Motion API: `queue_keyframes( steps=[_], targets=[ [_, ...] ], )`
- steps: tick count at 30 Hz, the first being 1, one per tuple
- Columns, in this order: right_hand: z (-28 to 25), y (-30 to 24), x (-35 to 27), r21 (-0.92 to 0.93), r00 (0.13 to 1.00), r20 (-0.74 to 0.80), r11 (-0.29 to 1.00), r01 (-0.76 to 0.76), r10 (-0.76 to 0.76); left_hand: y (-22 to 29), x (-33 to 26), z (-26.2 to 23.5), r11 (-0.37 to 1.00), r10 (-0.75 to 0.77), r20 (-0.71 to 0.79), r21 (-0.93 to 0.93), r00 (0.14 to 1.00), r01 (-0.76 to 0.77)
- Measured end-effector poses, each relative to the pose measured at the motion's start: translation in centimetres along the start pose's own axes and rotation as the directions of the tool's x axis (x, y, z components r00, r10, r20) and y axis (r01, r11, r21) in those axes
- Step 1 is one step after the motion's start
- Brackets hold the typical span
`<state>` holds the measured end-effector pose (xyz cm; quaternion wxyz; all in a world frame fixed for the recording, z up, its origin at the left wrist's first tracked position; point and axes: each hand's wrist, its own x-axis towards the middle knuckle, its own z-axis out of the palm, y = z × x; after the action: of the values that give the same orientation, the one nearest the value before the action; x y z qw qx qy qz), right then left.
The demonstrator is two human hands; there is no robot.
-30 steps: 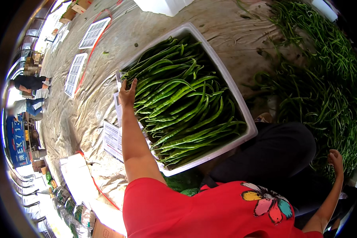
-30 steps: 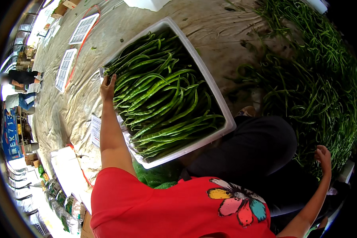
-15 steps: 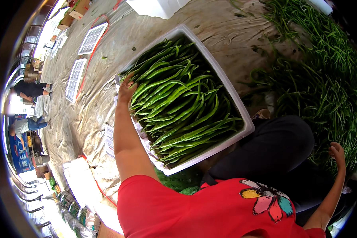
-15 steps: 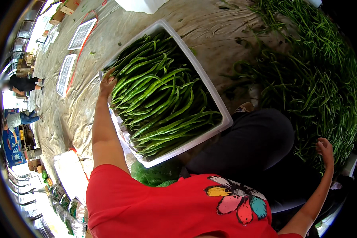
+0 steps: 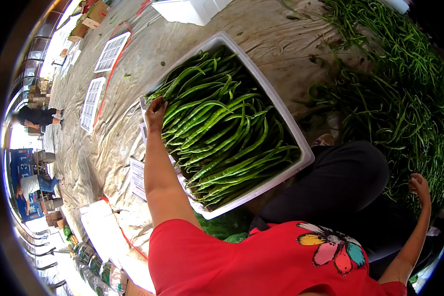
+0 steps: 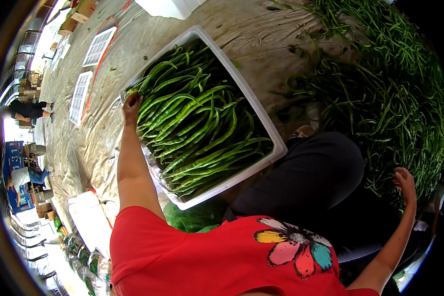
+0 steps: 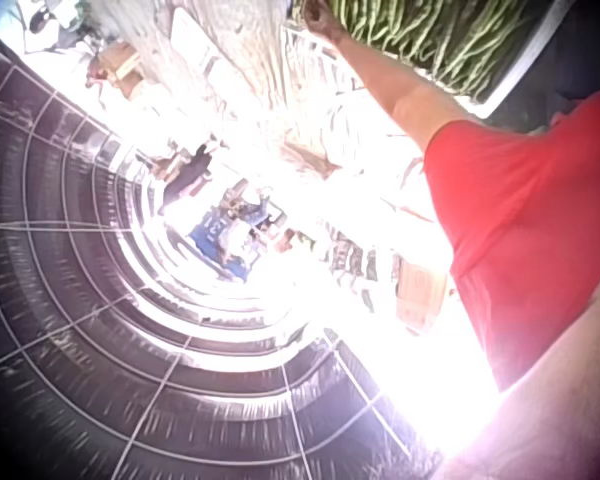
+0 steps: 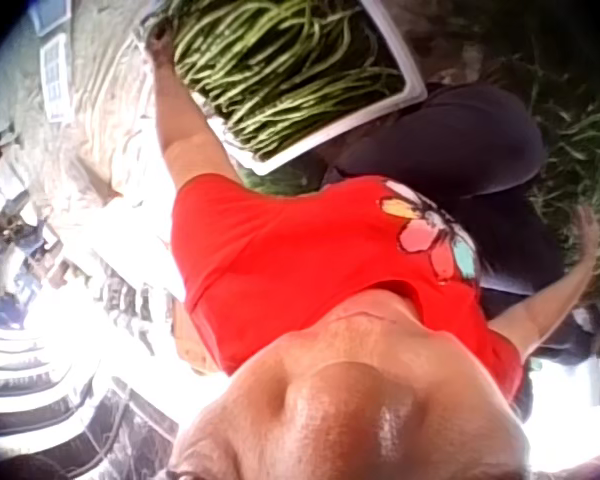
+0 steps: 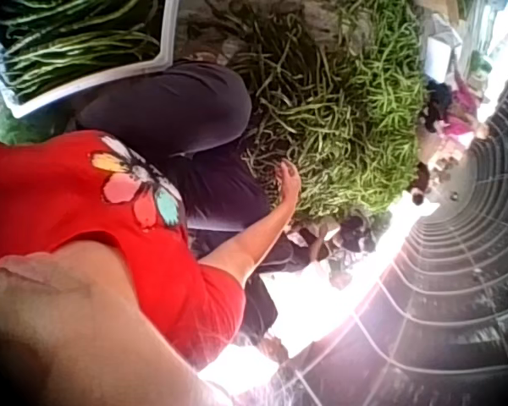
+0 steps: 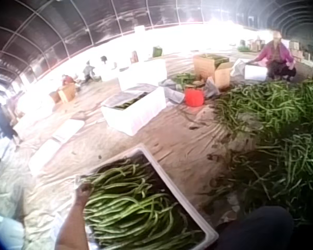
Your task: The person sits on the ground and sorts green chilies by hand, picking them from a large pile and placing them into a white container. The person repeatedly gathers chilies, arranges them, and transfers them into the container.
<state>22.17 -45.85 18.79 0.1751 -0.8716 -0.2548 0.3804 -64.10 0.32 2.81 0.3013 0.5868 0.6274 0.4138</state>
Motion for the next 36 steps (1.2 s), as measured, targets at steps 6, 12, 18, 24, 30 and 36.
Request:
queue_keyframes(
  steps=[6,12,18,24,30,36],
  targets=[
    [-0.2,-0.2,0.8,0.026,0.999,0.048,1.0,-0.015,0.014,-0.5,0.5,-0.1,0.986,-0.011,0.086,0.168,0.996,-0.004],
    [-0.2,0.3,0.7,0.038,0.999,0.037,0.999,-0.015,0.013,2.0,0.5,-1.2,0.938,-0.208,0.197,0.318,0.958,0.139],
    [0.0,0.1,0.4,0.051,1.0,0.019,0.999,0.0,-0.001,11.2,-2.4,1.2,0.666,0.086,-0.078,0.746,0.993,0.001],
    [-0.6,0.1,0.8,0.022,0.997,0.082,1.0,-0.001,-0.001,10.0,-2.3,10.5,0.583,0.295,-0.007,0.793,0.956,-0.174],
    [0.0,-0.6,0.5,0.003,1.0,0.018,1.0,0.001,-0.001,8.7,-1.5,12.0,0.618,0.096,0.059,0.779,0.994,-0.106],
    [0.0,-1.0,-0.2,-0.037,0.998,0.044,0.998,0.048,-0.046,11.8,-3.3,9.5,0.657,0.48,0.108,0.614,0.871,-0.438]
  ],
)
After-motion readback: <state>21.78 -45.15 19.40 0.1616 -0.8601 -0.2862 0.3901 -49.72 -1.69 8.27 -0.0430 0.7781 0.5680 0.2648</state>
